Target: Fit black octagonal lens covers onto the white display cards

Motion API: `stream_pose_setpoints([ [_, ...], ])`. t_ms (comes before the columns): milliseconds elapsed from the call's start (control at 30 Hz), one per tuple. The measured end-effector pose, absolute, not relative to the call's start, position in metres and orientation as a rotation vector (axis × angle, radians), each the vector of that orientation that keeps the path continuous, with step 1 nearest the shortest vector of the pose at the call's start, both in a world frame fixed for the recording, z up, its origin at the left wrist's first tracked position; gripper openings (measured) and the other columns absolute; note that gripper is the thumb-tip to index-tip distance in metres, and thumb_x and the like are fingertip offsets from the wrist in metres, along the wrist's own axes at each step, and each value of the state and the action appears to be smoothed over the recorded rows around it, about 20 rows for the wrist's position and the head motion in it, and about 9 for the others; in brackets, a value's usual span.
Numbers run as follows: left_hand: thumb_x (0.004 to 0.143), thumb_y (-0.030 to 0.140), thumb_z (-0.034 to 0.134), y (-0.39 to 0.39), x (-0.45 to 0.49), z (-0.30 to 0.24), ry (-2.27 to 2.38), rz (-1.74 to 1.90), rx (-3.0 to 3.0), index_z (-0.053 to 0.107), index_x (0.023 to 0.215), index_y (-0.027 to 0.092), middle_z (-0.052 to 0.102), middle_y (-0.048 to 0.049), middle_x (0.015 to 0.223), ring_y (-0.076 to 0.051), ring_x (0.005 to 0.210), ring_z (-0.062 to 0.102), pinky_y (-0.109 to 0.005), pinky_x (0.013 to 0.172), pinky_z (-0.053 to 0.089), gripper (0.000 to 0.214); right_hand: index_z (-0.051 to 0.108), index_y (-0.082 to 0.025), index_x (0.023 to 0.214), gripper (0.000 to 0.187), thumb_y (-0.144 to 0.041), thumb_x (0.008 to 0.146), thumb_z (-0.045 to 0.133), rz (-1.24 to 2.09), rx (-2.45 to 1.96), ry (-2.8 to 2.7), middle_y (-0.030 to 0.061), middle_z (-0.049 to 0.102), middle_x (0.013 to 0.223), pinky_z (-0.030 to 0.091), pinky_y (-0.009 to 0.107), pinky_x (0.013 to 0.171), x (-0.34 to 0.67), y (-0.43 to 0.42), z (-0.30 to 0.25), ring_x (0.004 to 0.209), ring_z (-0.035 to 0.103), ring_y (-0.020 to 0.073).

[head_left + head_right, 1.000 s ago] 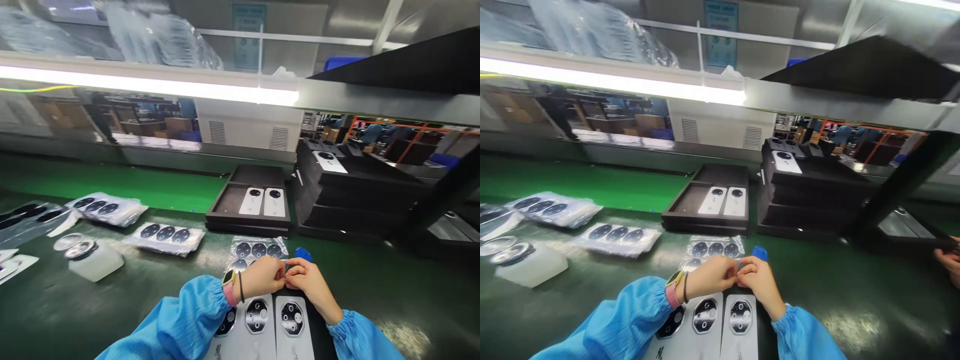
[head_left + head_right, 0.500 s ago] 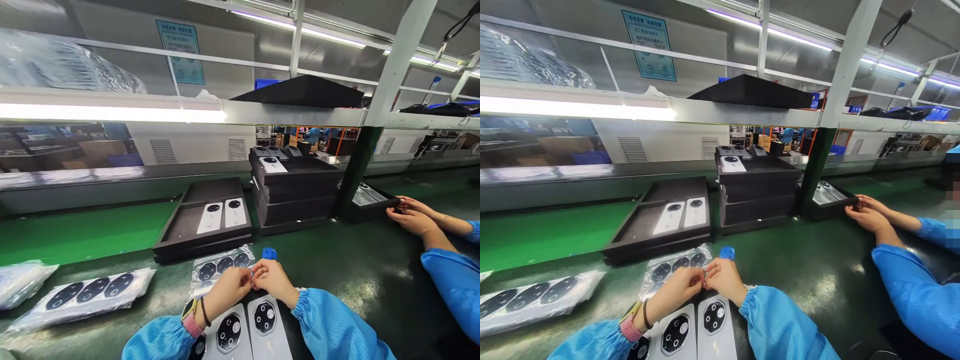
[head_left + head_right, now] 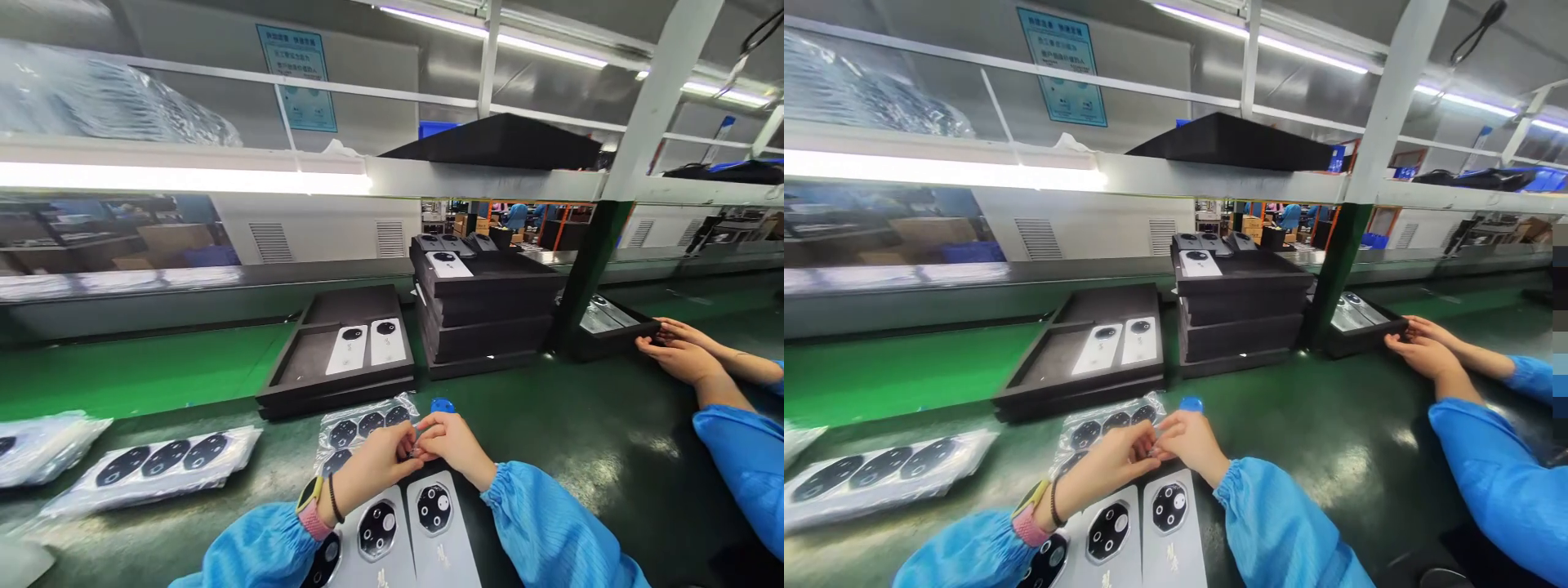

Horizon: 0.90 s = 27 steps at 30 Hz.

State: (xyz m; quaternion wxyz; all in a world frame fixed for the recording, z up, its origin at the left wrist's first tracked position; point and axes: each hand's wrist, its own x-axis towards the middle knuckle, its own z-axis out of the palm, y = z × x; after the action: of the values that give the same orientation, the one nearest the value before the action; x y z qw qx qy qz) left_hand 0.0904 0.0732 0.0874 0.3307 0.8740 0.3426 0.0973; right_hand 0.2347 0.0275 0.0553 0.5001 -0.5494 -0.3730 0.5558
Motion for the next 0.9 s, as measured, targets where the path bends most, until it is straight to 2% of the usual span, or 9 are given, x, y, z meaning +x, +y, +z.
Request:
stream_pose_setpoints([
  [100,0.069,0.006,0.057,0.074,0.090,0.081,0.896,0.288,2.212,0.055,0.076,0.017,0.061,0.0027,0.069,-0.013,0.066,0.057,-0.022,0.063,0.043,0.013,0.059,-0.018,0.074,0.029,-0.025,0.051,0.075,1.376,-1.320,-0.898,-0.0019,0.068,0.060,0.056,0.030,0.068,0.237,0.026,0.057,0.065,0.069,0.0177],
  [200,0.074,0.000,0.055,0.080,0.088,0.074,0.902,0.317,2.117,0.057,0.082,0.015,0.062,0.0023,0.073,-0.013,0.071,0.060,-0.025,0.070,0.048,0.017,0.061,-0.018,0.076,0.036,-0.032,0.050,0.080,1.389,-1.315,-0.905,0.0009,0.070,0.067,0.056,0.030,0.071,0.240,0.027,0.057,0.074,0.070,0.0195],
  [367,0.085,0.012,0.061,0.092,0.082,0.067,0.864,0.326,1.939,0.059,0.087,0.012,0.063,0.0015,0.074,-0.013,0.069,0.063,-0.031,0.071,0.053,0.003,0.061,-0.018,0.072,0.035,-0.034,0.049,0.082,1.370,-1.345,-0.911,0.0005,0.068,0.066,0.055,0.026,0.065,0.241,0.030,0.055,0.074,0.069,0.0178],
  [467,0.088,0.018,0.060,0.097,0.081,0.064,0.837,0.320,1.836,0.059,0.090,0.011,0.063,0.0013,0.074,-0.012,0.066,0.063,-0.030,0.069,0.054,0.007,0.059,-0.018,0.065,0.030,-0.031,0.050,0.081,1.369,-1.377,-0.920,-0.0012,0.065,0.060,0.054,0.023,0.059,0.240,0.031,0.052,0.065,0.067,0.0149],
  [600,0.091,0.020,0.058,0.100,0.080,0.058,0.824,0.320,1.731,0.058,0.096,0.011,0.063,0.0002,0.077,-0.012,0.065,0.063,-0.028,0.064,0.055,0.011,0.060,-0.017,0.061,0.022,-0.026,0.052,0.078,1.402,-1.413,-0.945,-0.0021,0.064,0.056,0.052,0.021,0.053,0.235,0.030,0.048,0.057,0.065,0.0129],
  [733,0.092,0.022,0.056,0.101,0.080,0.056,0.825,0.312,1.692,0.057,0.098,0.011,0.063,-0.0005,0.079,-0.011,0.064,0.063,-0.026,0.061,0.055,0.012,0.061,-0.017,0.060,0.014,-0.021,0.056,0.074,1.413,-1.442,-0.958,-0.0016,0.064,0.058,0.053,0.021,0.056,0.232,0.029,0.046,0.062,0.066,0.0130],
  [900,0.090,0.022,0.059,0.100,0.079,0.062,0.841,0.301,1.750,0.058,0.094,0.011,0.063,-0.0003,0.079,-0.012,0.068,0.063,-0.028,0.066,0.056,0.011,0.062,-0.016,0.060,0.010,-0.017,0.061,0.072,1.446,-1.486,-0.961,-0.0003,0.065,0.061,0.053,0.020,0.055,0.232,0.029,0.046,0.060,0.066,0.0120],
])
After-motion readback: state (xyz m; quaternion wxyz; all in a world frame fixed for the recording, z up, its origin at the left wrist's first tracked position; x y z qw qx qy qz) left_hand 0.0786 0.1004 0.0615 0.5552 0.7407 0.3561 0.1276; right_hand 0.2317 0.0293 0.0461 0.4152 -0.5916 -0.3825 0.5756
